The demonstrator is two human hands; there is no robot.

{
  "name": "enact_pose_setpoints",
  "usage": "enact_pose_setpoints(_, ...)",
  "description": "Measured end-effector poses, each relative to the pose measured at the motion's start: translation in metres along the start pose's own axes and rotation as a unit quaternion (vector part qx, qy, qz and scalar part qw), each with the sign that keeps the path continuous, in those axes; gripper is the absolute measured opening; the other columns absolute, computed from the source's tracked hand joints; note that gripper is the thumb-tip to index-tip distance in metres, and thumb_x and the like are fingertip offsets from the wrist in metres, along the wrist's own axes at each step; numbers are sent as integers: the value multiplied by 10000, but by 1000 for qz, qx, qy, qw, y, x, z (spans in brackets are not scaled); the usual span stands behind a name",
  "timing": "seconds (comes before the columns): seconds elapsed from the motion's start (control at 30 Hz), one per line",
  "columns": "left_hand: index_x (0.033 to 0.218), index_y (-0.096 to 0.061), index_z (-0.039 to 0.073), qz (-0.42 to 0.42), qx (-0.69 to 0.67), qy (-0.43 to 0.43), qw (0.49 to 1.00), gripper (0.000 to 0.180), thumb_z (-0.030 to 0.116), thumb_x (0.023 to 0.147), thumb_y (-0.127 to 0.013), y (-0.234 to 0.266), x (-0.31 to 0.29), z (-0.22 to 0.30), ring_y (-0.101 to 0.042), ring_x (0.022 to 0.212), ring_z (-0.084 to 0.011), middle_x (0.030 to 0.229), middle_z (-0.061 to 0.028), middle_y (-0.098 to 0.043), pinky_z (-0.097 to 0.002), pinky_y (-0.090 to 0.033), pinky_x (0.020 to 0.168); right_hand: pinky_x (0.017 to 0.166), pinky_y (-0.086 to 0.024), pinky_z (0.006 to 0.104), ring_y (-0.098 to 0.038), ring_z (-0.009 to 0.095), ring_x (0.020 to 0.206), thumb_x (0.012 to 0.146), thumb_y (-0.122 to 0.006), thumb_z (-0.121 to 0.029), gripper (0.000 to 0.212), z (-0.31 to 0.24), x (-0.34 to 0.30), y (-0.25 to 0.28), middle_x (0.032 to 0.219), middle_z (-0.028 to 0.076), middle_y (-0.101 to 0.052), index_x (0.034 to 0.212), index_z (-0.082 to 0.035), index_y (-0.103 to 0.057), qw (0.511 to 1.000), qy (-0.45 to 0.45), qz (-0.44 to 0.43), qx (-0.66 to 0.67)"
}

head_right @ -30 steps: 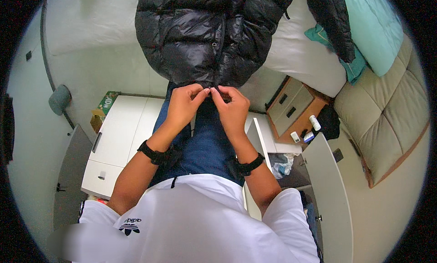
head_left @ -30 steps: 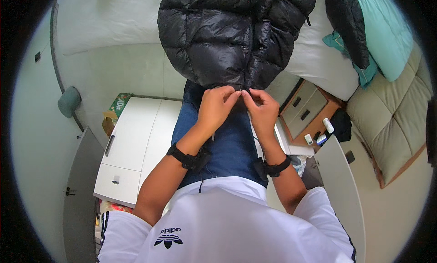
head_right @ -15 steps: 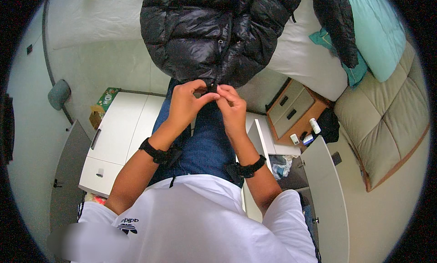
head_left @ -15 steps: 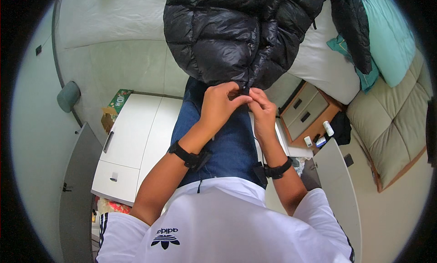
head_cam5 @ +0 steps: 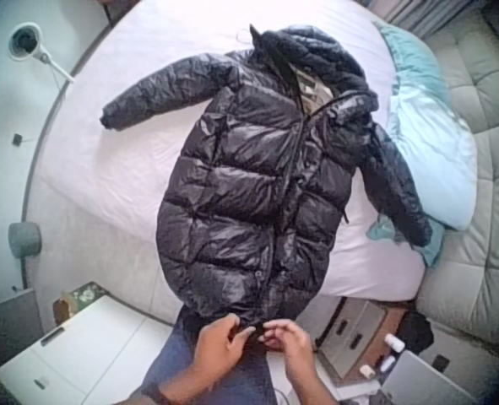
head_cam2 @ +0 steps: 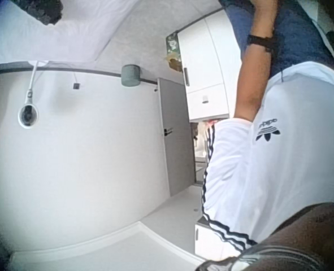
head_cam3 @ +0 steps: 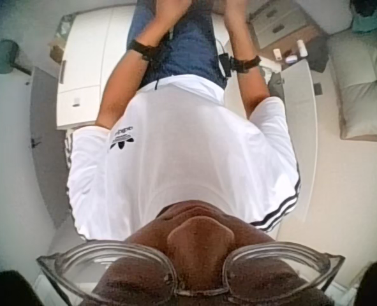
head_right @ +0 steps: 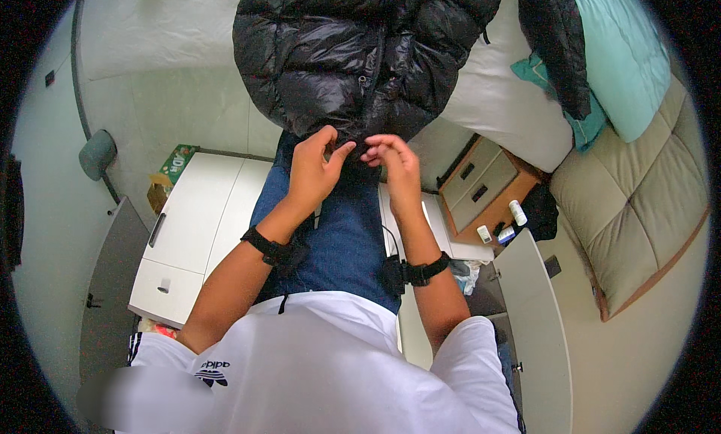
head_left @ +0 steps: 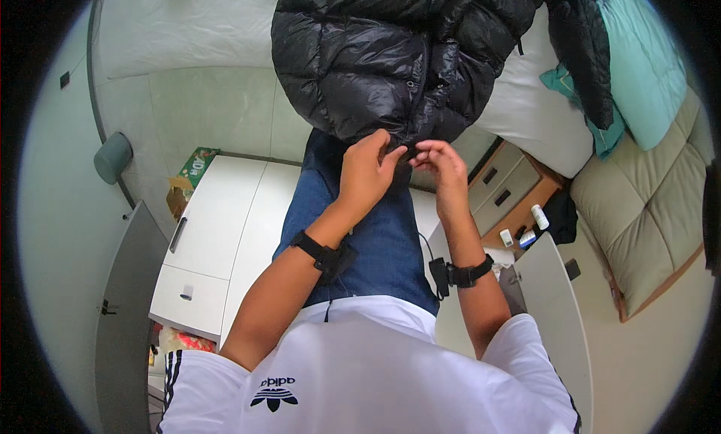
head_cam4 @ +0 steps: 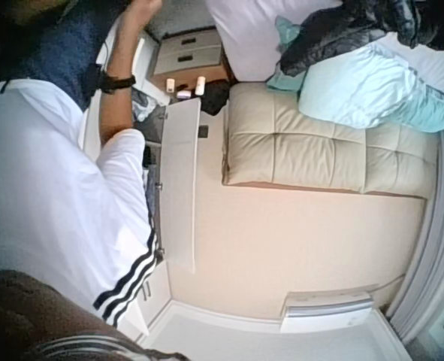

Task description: The recorder is fastening the snap buttons on a black puffer jacket laid out on a bed.

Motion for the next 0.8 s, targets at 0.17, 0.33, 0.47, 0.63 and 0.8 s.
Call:
enact_pose_setpoints(0.17, 815, -517, -2, 13, 19, -59, 998, 286, 150, 870, -753, -3, -1, 9, -563, 600, -347, 681, -175, -549, -419, -447, 579, 768, -496, 292, -602, 160, 772, 928, -718, -232, 306, -40, 48, 16, 889, 10, -616, 1119, -23, -603, 955, 154, 164, -192)
enact_pose_setpoints(0.33, 821, -571, -1, -40, 80, -67, 994, 288, 211, 879, -757, -12, -4, 7, -623, 674, -352, 729, -178, -608, -418, -478, 622, 730, -512, 303, -612, 135, 795, 843, -802, -208, 441, -75, 91, 12, 921, 31, -643, 1165, 26, -613, 844, 175, 215, -460)
enact_pose_setpoints(0.47, 874, -682, 1, -269, 152, 166, 936, 530, 508, 975, -561, -32, -6, -41, -669, 839, -381, 870, -205, -681, -436, -512, 739, 710, -505, 246, -603, 112, 814, 850, -790, -85, 488, -31, 99, 62, 933, 22, -619, 1259, 85, -586, 966, 62, 134, -213)
enact_pose_setpoints(0.63, 1352, -565, -63, -335, -12, 328, 883, 993, 805, 880, -456, -46, 4, -113, -556, 1284, -391, 1331, -307, -590, -467, -437, 1053, 766, -507, 267, -588, 103, 830, 883, -773, -120, 285, -15, 79, 65, 930, 13, -595, 1092, 10, -629, 981, -48, 40, -183)
enact_pose_setpoints(0.8, 1421, -462, -35, -33, -555, 459, 693, 791, 390, 854, -813, -69, 9, -154, -505, 1325, -323, 1433, -209, -524, -486, -378, 1138, 756, -450, 235, -566, 74, 793, 900, -729, -117, 119, -31, 63, 52, 816, -43, -586, 953, -43, -652, 994, -49, 23, -93)
Point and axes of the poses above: each hand's wrist, its own x-axis towards the middle knuckle, its own y-axis out of the back of the hand, z = x × y, the point moved 7 cm from there along x, towards the middle knuckle
